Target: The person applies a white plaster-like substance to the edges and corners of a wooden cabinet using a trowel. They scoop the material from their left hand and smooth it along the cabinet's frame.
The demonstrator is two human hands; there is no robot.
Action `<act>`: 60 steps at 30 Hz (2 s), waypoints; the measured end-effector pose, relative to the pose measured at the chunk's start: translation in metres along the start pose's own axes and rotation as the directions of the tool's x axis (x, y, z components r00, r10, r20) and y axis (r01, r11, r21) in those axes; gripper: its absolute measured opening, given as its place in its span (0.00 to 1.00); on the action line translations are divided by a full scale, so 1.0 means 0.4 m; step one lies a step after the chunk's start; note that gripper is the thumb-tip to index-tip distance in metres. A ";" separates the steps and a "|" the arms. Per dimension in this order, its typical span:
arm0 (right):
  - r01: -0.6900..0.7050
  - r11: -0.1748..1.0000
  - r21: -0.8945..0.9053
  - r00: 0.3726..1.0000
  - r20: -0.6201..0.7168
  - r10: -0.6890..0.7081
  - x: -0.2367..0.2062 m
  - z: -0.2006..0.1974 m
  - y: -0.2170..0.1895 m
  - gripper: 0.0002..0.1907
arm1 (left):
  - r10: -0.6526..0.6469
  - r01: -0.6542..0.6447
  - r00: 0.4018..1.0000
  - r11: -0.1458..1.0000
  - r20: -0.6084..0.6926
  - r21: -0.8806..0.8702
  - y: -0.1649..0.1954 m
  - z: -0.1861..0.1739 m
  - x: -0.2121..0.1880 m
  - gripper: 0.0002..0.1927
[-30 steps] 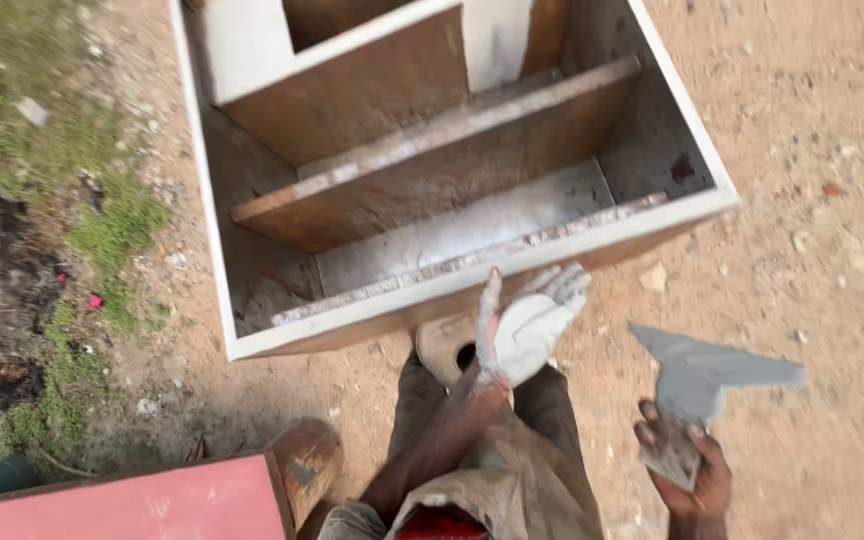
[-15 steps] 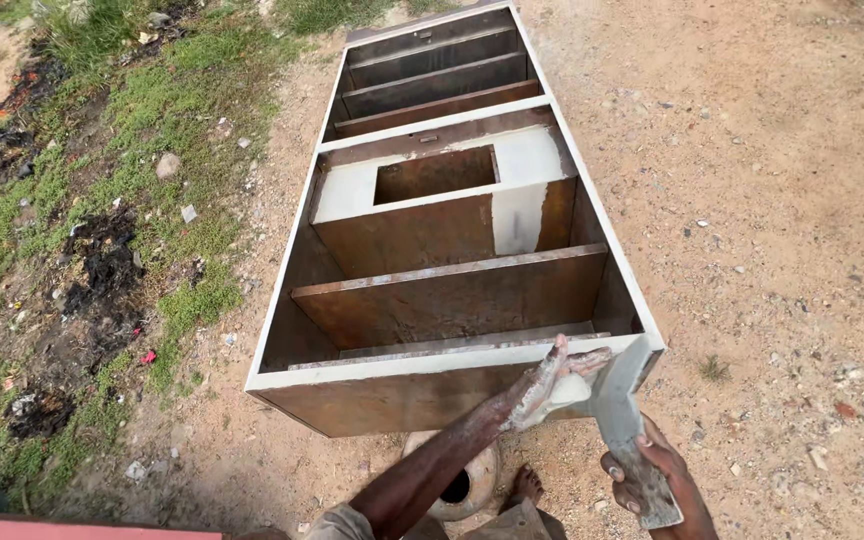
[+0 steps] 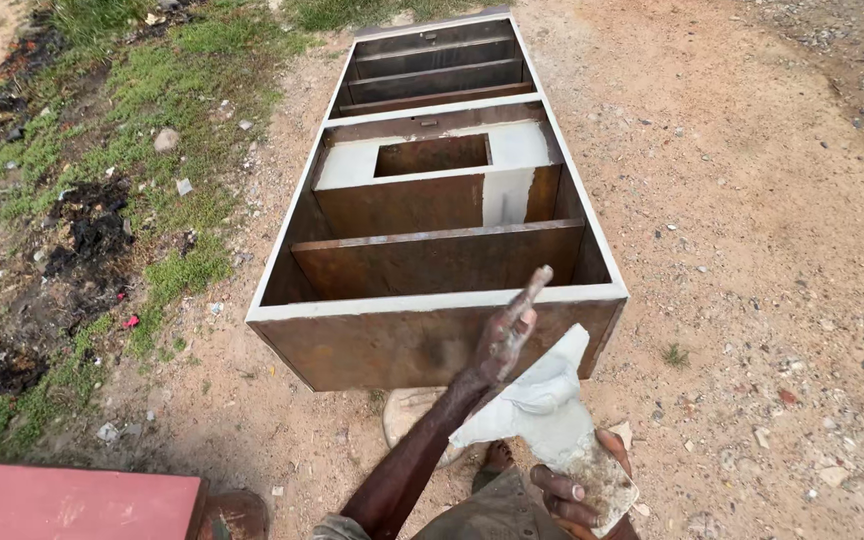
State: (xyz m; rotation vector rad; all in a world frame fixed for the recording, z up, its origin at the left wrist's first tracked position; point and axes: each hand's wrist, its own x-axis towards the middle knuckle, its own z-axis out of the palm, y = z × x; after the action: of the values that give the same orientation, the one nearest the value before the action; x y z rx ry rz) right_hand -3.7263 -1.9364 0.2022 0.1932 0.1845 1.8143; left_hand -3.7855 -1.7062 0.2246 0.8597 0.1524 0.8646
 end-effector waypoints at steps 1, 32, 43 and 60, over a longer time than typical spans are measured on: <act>0.069 0.998 -0.004 0.986 -0.152 -0.069 -0.023 0.005 0.016 0.35 | 0.111 -0.113 0.992 0.993 -0.053 -0.034 0.005 0.016 -0.017 0.43; 0.004 0.845 -0.535 1.000 0.007 0.000 -0.425 0.211 -0.664 0.40 | -0.152 0.087 0.982 0.887 -0.110 -0.453 -0.360 0.330 0.070 0.48; -0.068 -0.772 -0.631 0.995 0.014 -0.099 -0.352 0.238 -0.779 0.47 | -0.126 -0.323 0.868 0.591 -0.481 -0.739 -0.839 0.417 0.114 0.48; -0.304 0.686 -0.661 0.934 -0.348 0.078 0.010 0.296 -1.425 0.34 | -0.032 -0.693 0.574 0.514 -0.818 -0.506 -0.698 0.374 0.500 0.46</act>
State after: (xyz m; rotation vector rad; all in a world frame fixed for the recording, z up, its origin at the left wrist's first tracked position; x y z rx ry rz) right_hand -3.1633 -1.7890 0.1883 -0.6424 -0.3561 1.9890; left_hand -3.4179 -1.7484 0.1657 -0.4534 0.2729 1.5289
